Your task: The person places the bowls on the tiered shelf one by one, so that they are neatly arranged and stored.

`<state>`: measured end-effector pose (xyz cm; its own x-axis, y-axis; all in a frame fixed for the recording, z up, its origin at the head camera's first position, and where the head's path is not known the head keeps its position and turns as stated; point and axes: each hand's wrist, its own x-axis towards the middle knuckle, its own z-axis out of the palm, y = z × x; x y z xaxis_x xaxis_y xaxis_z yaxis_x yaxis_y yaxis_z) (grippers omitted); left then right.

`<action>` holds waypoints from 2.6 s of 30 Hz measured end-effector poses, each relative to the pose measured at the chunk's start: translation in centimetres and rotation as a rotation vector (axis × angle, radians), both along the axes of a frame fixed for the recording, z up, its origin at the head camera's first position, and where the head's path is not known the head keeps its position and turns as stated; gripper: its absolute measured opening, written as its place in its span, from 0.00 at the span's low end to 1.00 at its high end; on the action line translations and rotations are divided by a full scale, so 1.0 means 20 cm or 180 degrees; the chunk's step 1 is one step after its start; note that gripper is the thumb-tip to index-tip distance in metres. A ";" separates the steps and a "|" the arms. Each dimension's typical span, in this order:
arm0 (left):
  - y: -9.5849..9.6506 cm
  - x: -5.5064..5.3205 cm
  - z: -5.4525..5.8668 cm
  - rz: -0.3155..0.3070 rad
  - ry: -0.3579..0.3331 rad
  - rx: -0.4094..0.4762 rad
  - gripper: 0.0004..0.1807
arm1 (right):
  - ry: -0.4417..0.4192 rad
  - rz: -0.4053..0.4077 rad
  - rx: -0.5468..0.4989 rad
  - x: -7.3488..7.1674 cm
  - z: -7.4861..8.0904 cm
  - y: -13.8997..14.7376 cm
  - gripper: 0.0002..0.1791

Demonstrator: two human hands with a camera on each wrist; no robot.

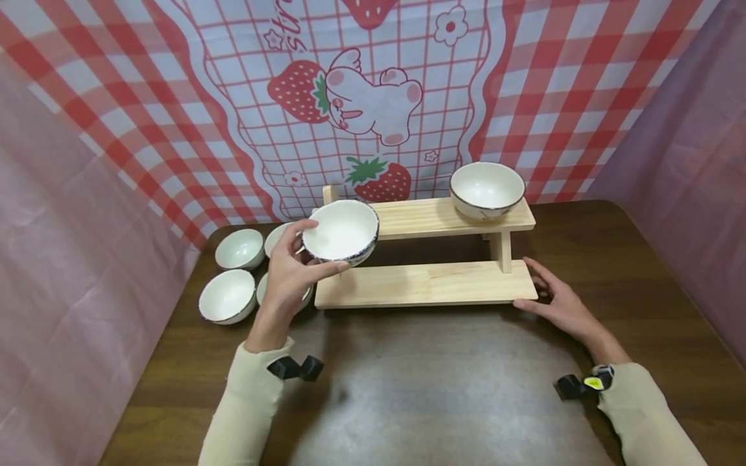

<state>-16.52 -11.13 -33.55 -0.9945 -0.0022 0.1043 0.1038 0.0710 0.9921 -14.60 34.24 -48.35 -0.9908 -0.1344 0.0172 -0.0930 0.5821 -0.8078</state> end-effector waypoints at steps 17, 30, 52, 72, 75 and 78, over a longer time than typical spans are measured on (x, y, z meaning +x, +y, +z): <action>0.18 -0.13 0.01 -0.0010 0.0091 -0.0139 0.43 | 0.0015 0.0003 -0.0007 0.00 0.01 0.00 0.49; 0.30 -0.21 0.01 -0.0077 0.0192 -0.0169 0.43 | 0.0030 0.0026 -0.0023 0.00 0.01 0.00 0.49; 0.48 -0.32 -0.02 -0.0107 0.0135 -0.0311 0.44 | -0.0004 0.0028 -0.0052 0.00 0.01 0.00 0.49; 0.57 -0.38 -0.06 -0.0021 0.0114 -0.0415 0.44 | 0.0028 0.0027 -0.0029 0.00 -0.01 0.00 0.49; 0.57 -0.38 -0.07 0.0003 0.0120 -0.0444 0.45 | 0.0013 0.0026 -0.0028 0.00 0.00 0.00 0.49; 0.58 -0.39 -0.07 0.0026 0.0144 -0.0460 0.45 | -0.0023 0.0014 -0.0019 0.00 0.00 0.00 0.49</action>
<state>-24.25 0.49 -35.02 -0.9889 0.0081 0.1487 0.1469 0.2138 0.9658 -14.67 34.24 -48.35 -0.9903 -0.1389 0.0108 -0.0897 0.5768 -0.8120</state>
